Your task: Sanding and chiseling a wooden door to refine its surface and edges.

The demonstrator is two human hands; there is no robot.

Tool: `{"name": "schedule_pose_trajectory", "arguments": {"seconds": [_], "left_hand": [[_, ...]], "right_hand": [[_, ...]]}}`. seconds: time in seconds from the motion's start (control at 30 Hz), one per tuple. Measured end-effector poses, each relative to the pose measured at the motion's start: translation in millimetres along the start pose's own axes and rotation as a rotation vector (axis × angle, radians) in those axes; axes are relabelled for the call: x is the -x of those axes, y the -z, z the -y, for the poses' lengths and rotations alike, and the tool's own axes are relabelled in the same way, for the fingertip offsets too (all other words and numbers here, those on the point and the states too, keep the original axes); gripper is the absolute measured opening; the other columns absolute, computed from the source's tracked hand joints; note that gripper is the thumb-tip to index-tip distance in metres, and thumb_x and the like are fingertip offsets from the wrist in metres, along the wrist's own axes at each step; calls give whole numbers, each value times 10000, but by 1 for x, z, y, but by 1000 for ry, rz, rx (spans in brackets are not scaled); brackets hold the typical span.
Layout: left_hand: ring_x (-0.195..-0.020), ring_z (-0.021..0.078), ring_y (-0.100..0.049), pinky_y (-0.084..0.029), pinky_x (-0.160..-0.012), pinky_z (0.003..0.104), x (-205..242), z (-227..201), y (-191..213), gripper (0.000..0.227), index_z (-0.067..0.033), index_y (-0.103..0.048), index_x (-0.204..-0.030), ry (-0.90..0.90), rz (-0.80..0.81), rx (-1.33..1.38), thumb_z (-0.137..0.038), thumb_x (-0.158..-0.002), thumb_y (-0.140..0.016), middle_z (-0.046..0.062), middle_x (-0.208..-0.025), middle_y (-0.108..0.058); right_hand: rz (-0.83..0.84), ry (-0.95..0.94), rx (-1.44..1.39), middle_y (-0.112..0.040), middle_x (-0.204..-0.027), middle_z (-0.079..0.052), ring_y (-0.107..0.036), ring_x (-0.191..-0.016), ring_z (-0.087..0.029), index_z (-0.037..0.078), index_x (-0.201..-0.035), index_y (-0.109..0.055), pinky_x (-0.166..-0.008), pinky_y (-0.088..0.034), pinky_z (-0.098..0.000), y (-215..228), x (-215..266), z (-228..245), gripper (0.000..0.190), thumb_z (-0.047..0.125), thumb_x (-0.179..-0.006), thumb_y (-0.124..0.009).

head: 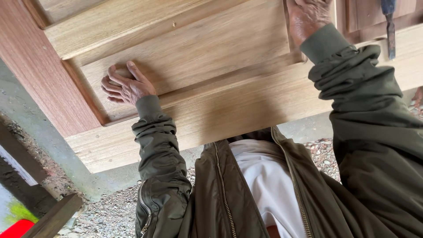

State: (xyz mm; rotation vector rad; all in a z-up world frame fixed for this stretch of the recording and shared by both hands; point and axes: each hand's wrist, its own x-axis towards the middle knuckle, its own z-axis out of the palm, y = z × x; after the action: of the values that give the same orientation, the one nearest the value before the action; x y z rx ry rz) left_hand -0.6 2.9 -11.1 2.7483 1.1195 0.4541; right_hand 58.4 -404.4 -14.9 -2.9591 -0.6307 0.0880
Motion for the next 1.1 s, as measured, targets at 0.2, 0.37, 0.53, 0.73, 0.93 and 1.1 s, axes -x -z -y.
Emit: {"name": "schedule_pose_trajectory", "arguments": {"seconds": [0.2, 0.37, 0.53, 0.73, 0.93, 1.1], "left_hand": [[-1157, 276, -277, -200, -925, 532, -4, 9, -7, 390, -247, -372, -1101, 10, 11, -17, -491, -812, -468, 68, -1161, -338], [-984, 369, -385, -378, -747, 521, 20, -15, -11, 489, -87, -386, -1150, -342, 67, 464, -299, -767, -604, 193, -1106, -310], [-763, 205, -585, -525, -648, 330, 161, -124, 5, 142, -83, -518, -896, -31, 1255, 1228, -191, -845, -441, 91, -846, -566], [-516, 225, -614, -515, -408, 369, 211, -180, 12, 178, -74, -576, -705, 325, 1504, 1270, -237, -771, -603, 116, -592, -591], [-503, 188, -600, -526, -413, 320, 217, -221, 29, 92, -44, -530, -765, 272, 1555, 1424, -111, -755, -593, 121, -612, -573], [-430, 183, -588, -501, -321, 263, 180, -225, 2, 63, -27, -463, -857, -117, 1394, 1103, -46, -801, -485, 144, -756, -550]], "right_hand": [[78, -10, 34, -488, -1293, -96, -354, -1180, -386, 13, -1225, -538, -965, -86, -607, 42, 82, 34, 572, -120, -677, -442], [-159, -43, -791, -501, -1128, -270, -478, -1083, -351, -100, -1121, -498, -928, -405, -394, 92, 86, 44, 278, -149, -862, -409], [-398, 51, -791, -479, -1119, -218, -435, -1084, -376, -95, -1077, -509, -937, -366, -435, 59, 86, 85, 271, -90, -827, -403], [-322, -109, -1011, -472, -1180, -180, -380, -1139, -359, -30, -1069, -532, -953, -292, -444, 67, 118, 77, 361, -6, -709, -544], [-398, -188, -1063, -538, -1118, -148, -418, -1145, -324, 7, -1004, -593, -963, -303, -403, 73, 135, 45, 253, -9, -753, -560], [-471, -354, -1027, -568, -1002, -178, -478, -1044, -289, -30, -949, -580, -926, -389, -373, 73, 158, 13, 259, -126, -781, -408]]}}
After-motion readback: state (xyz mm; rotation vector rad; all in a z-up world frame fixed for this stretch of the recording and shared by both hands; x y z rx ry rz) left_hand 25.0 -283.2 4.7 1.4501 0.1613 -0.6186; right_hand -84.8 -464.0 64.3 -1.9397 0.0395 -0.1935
